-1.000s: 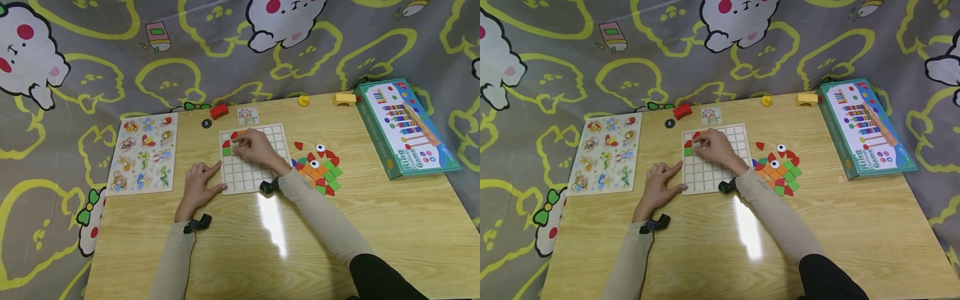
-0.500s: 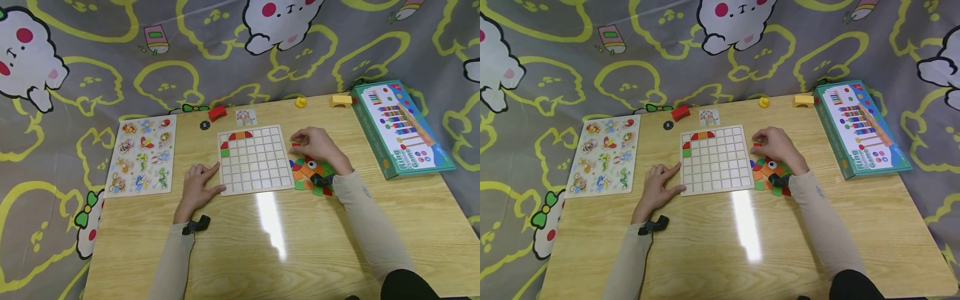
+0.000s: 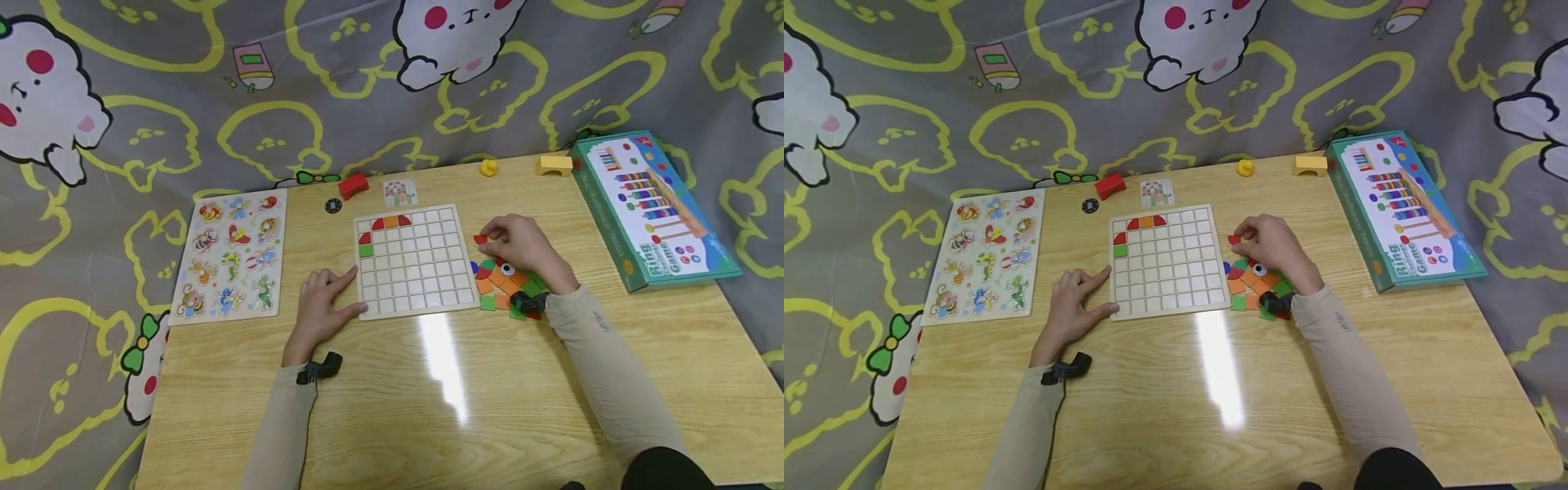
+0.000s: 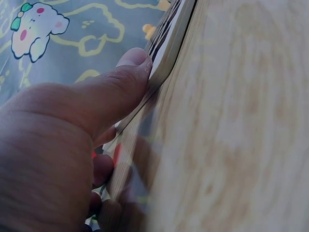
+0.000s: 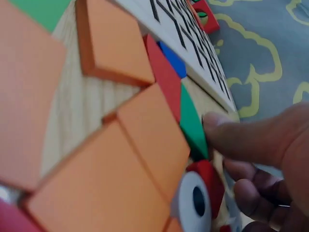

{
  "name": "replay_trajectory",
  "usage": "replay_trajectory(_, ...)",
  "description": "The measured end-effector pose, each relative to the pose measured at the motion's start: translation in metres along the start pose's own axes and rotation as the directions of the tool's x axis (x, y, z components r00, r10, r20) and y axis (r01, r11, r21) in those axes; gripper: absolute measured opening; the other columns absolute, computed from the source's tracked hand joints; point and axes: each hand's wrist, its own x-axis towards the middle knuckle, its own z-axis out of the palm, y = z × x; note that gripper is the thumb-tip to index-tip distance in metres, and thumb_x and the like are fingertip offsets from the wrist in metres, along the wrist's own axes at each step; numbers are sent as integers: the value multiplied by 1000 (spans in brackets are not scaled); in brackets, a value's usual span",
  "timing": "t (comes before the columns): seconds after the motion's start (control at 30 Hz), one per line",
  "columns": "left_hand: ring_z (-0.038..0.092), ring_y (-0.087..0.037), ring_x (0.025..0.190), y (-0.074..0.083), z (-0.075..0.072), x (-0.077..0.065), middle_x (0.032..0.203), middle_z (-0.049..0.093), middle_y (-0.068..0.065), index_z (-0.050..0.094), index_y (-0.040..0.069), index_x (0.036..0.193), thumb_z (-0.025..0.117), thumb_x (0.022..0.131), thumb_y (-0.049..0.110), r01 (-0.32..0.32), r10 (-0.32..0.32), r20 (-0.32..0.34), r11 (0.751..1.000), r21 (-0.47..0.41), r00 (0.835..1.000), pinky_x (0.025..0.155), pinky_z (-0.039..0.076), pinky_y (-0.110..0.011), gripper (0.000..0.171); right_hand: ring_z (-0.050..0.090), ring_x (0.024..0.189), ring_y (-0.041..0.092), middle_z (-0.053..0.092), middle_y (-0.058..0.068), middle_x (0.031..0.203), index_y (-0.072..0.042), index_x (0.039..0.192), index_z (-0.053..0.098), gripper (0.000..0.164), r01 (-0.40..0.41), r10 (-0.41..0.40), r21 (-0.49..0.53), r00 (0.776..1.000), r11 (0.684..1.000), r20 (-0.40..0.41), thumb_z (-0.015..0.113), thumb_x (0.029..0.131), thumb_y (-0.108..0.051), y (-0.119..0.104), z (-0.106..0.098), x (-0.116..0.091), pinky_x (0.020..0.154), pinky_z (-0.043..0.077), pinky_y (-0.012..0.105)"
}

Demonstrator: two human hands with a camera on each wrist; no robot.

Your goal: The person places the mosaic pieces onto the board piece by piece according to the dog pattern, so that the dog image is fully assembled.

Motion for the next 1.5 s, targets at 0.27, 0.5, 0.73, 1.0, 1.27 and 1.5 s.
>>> replay_trajectory(0.27,33,-18,83,-2,0,-1,95,47,2,51,30,145,76,78,57,-9,9,-3,1000,-4,1000,77,23,-36,76,61,93,29,62,17,105,0,120,59,26,65,-66,20,997,998,27,61,98,-15,-6,6,4,82,48,45)
replay_trajectory(0.5,32,-18,82,-4,-1,-2,94,47,2,52,29,145,77,78,56,-11,11,-13,1000,4,1000,76,23,-36,76,67,91,25,70,11,104,-7,121,64,27,145,-132,136,986,980,-99,65,96,-17,-18,12,8,80,52,38)
replay_trajectory(0.73,32,-17,82,-7,-2,-3,95,47,3,51,30,145,77,78,56,-8,8,-13,1000,-7,1000,77,23,-35,76,71,85,22,74,8,98,-13,113,70,25,174,-142,354,983,919,-114,74,89,-18,-52,30,18,67,50,22)
replay_trajectory(1.0,33,-17,83,-7,-2,0,96,47,4,51,31,145,76,79,56,1,-1,-9,1000,-13,1000,77,23,-35,76,67,77,12,73,-5,91,-20,103,76,13,283,-284,387,957,878,-56,73,90,-21,-90,67,41,71,52,29)
replay_trajectory(1.27,34,-16,84,-2,1,2,97,48,4,52,30,145,76,79,57,-9,9,-4,1000,-18,1000,77,24,-35,74,62,76,9,72,-7,91,-19,103,77,13,367,-389,312,921,876,9,72,92,-24,-123,104,58,70,49,29)
replay_trajectory(1.5,34,-17,83,-2,-2,1,96,49,2,52,30,144,77,79,54,-6,6,-9,1000,-12,1000,76,24,-35,74,56,72,10,69,-9,87,-22,103,78,13,408,-421,167,905,898,55,70,93,-27,-139,113,62,67,44,31)
